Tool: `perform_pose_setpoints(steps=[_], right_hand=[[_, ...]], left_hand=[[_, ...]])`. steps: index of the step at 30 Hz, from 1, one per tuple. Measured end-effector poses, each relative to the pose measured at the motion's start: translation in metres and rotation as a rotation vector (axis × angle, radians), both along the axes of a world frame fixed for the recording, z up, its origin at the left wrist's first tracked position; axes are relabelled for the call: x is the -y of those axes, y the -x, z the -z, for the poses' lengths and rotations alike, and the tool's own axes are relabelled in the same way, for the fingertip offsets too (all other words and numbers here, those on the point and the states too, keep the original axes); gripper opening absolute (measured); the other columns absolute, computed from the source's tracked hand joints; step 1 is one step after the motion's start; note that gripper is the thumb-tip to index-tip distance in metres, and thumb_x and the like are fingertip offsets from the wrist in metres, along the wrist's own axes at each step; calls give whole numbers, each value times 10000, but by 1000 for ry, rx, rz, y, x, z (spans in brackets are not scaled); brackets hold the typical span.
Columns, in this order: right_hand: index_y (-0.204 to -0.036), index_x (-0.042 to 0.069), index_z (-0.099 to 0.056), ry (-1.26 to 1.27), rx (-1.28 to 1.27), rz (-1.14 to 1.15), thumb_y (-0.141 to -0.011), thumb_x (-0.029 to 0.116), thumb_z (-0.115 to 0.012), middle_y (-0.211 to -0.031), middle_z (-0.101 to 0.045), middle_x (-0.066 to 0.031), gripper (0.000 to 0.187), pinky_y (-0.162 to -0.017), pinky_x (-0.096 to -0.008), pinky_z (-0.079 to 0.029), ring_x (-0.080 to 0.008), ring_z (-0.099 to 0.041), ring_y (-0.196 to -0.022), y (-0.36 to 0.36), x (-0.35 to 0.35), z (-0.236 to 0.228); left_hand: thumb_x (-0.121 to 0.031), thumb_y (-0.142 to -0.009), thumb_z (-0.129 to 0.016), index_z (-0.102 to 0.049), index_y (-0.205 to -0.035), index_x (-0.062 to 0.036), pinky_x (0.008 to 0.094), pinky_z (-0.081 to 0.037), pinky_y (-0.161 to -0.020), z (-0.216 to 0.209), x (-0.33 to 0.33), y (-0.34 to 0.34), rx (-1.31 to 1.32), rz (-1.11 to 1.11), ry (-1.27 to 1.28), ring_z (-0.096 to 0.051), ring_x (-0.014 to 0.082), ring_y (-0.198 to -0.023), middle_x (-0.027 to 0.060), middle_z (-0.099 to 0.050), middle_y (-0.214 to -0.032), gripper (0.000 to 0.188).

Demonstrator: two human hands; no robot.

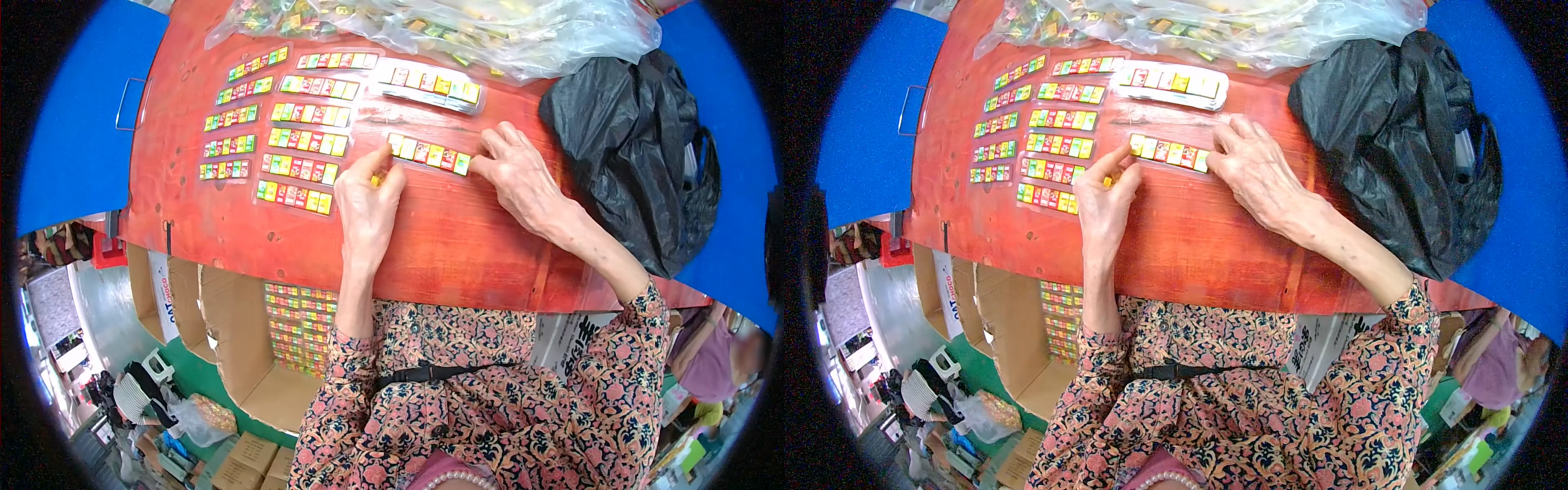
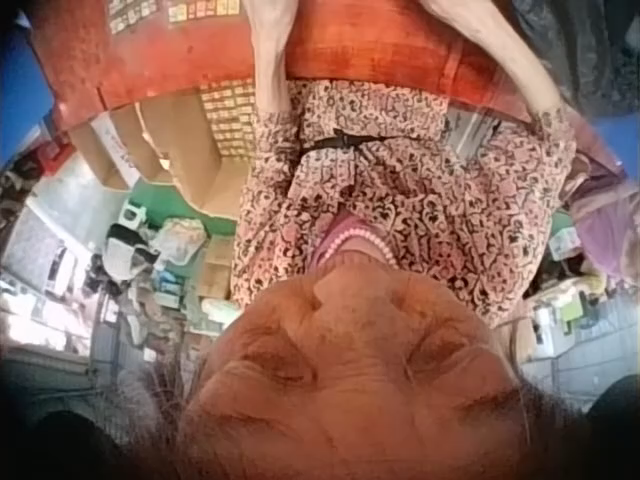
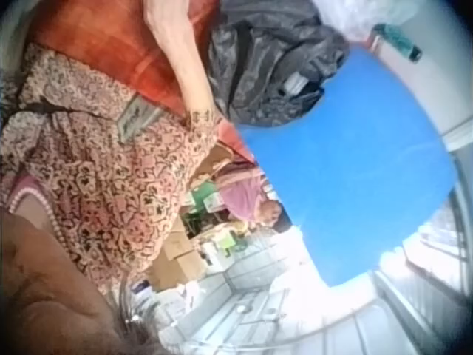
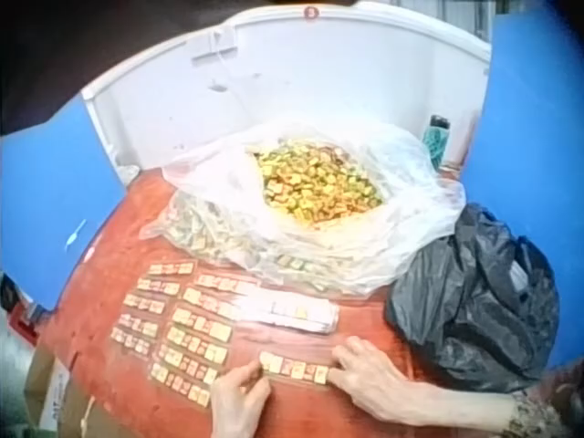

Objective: Organizing small packaged items on a table and placing them into a box.

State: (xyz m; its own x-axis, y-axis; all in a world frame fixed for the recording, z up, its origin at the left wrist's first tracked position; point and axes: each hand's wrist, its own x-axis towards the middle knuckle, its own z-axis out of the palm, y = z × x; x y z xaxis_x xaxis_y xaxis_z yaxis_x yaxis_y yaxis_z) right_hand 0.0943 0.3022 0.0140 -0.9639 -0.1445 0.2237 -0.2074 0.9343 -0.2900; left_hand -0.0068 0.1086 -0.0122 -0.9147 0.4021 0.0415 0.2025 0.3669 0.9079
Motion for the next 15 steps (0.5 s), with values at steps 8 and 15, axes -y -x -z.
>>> perform_pose_setpoints(steps=[8,15], right_hand=[[-946,-5,-609,465,-94,87,-777,-26,-582,-838,-562,-115,172,-688,-354,-448,-279,-551,-818,3,17,-17],[-946,13,-621,505,-184,9,-738,46,-678,-832,-576,-107,218,-680,-346,-462,-265,-569,-770,-1,41,-36]], left_hand=[[-278,-940,-502,-559,-1137,22,172,-337,-333,-4,7,-3,1366,245,-909,-601,175,-656,149,-627,-811,364],[-272,-939,-495,-552,-1125,18,177,-384,-358,11,7,-9,1624,168,-1217,-619,228,-748,180,-625,-916,350]])
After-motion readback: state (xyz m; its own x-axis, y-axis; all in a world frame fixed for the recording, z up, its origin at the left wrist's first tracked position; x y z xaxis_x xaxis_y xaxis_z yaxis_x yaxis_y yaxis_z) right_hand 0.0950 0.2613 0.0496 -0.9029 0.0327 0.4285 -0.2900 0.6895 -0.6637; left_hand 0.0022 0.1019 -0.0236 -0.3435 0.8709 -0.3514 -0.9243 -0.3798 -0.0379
